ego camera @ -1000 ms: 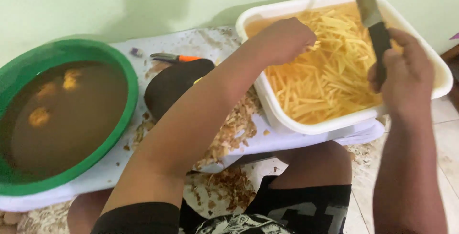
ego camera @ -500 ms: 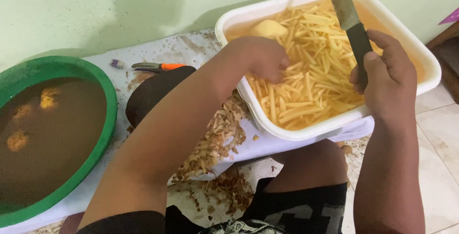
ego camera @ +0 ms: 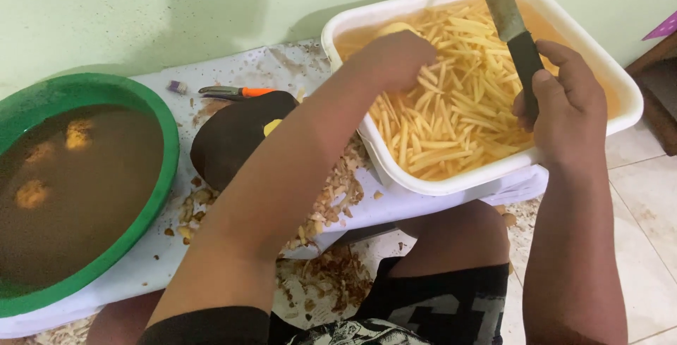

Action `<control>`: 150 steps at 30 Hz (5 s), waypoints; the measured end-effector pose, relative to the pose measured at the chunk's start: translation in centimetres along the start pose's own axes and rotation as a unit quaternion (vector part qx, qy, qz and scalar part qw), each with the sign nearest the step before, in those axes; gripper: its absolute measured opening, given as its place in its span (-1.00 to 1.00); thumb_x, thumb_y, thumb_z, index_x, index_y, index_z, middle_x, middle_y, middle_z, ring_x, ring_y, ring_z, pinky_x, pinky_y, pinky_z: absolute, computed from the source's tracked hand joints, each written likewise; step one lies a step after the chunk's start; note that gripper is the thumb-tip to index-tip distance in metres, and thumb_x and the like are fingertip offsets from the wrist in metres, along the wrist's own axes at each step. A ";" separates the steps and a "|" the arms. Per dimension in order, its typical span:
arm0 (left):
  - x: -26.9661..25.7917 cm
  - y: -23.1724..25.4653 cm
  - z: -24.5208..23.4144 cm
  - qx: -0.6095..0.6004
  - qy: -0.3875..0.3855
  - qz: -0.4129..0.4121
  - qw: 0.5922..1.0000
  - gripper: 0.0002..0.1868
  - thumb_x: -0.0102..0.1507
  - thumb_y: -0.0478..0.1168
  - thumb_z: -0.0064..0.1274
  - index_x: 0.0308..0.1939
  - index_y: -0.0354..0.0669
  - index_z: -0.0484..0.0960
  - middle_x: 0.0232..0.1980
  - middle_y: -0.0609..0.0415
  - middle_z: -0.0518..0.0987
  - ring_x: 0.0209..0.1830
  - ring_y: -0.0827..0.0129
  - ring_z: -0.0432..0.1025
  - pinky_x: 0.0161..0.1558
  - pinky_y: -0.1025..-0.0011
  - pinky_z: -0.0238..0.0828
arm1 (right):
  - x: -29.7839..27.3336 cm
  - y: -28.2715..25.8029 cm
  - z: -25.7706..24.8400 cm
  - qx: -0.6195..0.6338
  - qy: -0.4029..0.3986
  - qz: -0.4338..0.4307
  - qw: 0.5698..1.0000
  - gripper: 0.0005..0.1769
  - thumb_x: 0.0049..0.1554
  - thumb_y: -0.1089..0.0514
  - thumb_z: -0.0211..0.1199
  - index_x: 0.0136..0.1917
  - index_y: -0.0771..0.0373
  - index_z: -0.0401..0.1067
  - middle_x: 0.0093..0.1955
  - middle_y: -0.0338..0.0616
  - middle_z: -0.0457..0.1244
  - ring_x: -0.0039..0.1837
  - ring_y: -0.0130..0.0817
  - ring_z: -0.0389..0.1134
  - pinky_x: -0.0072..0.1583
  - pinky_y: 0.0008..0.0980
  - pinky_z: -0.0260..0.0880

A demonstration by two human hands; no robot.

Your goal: Slicing potatoes and cutting them into thin strips for french fries using a knife and cutting board.

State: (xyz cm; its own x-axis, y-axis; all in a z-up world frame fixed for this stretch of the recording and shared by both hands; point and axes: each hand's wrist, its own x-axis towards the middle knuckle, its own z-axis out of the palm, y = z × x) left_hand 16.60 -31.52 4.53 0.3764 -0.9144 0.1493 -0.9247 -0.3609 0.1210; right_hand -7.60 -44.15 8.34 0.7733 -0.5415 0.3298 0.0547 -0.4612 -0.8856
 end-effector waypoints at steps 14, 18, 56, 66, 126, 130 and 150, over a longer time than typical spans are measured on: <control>-2.7 1.5 -4.2 -0.087 -0.005 0.008 0.996 -0.39 0.02 -0.48 0.10 0.13 0.08 0.60 0.10 0.13 0.65 0.01 0.16 0.52 0.03 0.18 0.45 | -0.2 -0.1 0.0 0.007 0.008 0.010 1.000 -0.53 0.40 0.33 -0.13 0.52 0.28 0.29 -0.16 -0.16 0.21 -0.21 -0.49 0.18 -0.18 -0.53 0.19; -5.8 2.8 -6.1 -0.072 0.013 0.007 0.997 -0.43 0.01 -0.54 0.01 0.02 0.08 0.59 0.06 0.16 0.62 0.02 0.15 0.47 0.02 0.15 0.41 | -0.2 0.2 0.0 0.014 0.002 0.001 1.000 -0.53 0.41 0.32 -0.14 0.54 0.31 0.27 -0.16 -0.15 0.21 -0.22 -0.48 0.16 -0.19 -0.53 0.17; -7.9 8.9 -6.0 -0.070 -0.197 0.060 0.976 0.04 -0.01 0.48 0.15 0.48 0.18 0.40 0.38 0.07 0.46 0.32 0.13 0.38 0.29 0.03 0.28 | -0.5 1.2 0.1 -0.021 0.014 -0.030 0.999 -0.53 0.43 0.36 -0.13 0.56 0.35 0.25 -0.11 -0.09 0.21 -0.16 -0.42 0.20 -0.14 -0.49 0.23; -3.6 8.4 -4.0 0.050 -0.195 -0.067 0.977 0.14 -0.15 0.03 0.54 0.49 0.38 0.33 0.48 -0.14 0.21 0.43 -0.21 0.13 0.17 -0.41 0.32 | -0.1 1.0 -0.2 -0.020 -0.010 -0.049 0.999 -0.55 0.41 0.36 -0.13 0.53 0.43 0.25 -0.21 -0.09 0.23 -0.24 -0.39 0.17 -0.16 -0.48 0.19; 2.2 2.3 -4.5 -0.106 0.129 0.206 0.964 -0.42 -0.08 -0.37 0.27 0.04 -0.01 0.65 0.01 0.08 0.69 -0.08 0.06 0.53 -0.08 0.19 0.47 | 0.2 1.8 -0.4 0.022 0.048 -0.051 0.997 -0.52 0.40 0.33 -0.17 0.54 0.40 0.19 -0.19 -0.11 0.22 -0.27 -0.45 0.15 -0.19 -0.51 0.18; 1.8 2.5 -4.8 -0.079 0.107 0.159 0.978 -0.33 -0.14 -0.38 0.39 0.06 0.09 0.66 0.00 0.12 0.62 0.03 0.09 0.46 0.04 0.16 0.41 | 0.1 1.1 -0.1 0.014 0.054 -0.034 0.998 -0.52 0.40 0.32 -0.18 0.55 0.37 0.20 -0.20 -0.13 0.22 -0.28 -0.47 0.13 -0.20 -0.52 0.15; -1.2 4.8 -8.3 -0.117 0.152 0.238 0.952 -0.74 0.03 -0.28 0.30 -0.21 -0.02 0.66 -0.25 0.16 0.69 -0.34 0.21 0.50 -0.32 0.21 0.42 | -0.1 1.3 -0.2 0.033 0.046 -0.048 0.997 -0.52 0.41 0.32 -0.19 0.55 0.41 0.19 -0.14 -0.10 0.21 -0.23 -0.47 0.15 -0.15 -0.53 0.19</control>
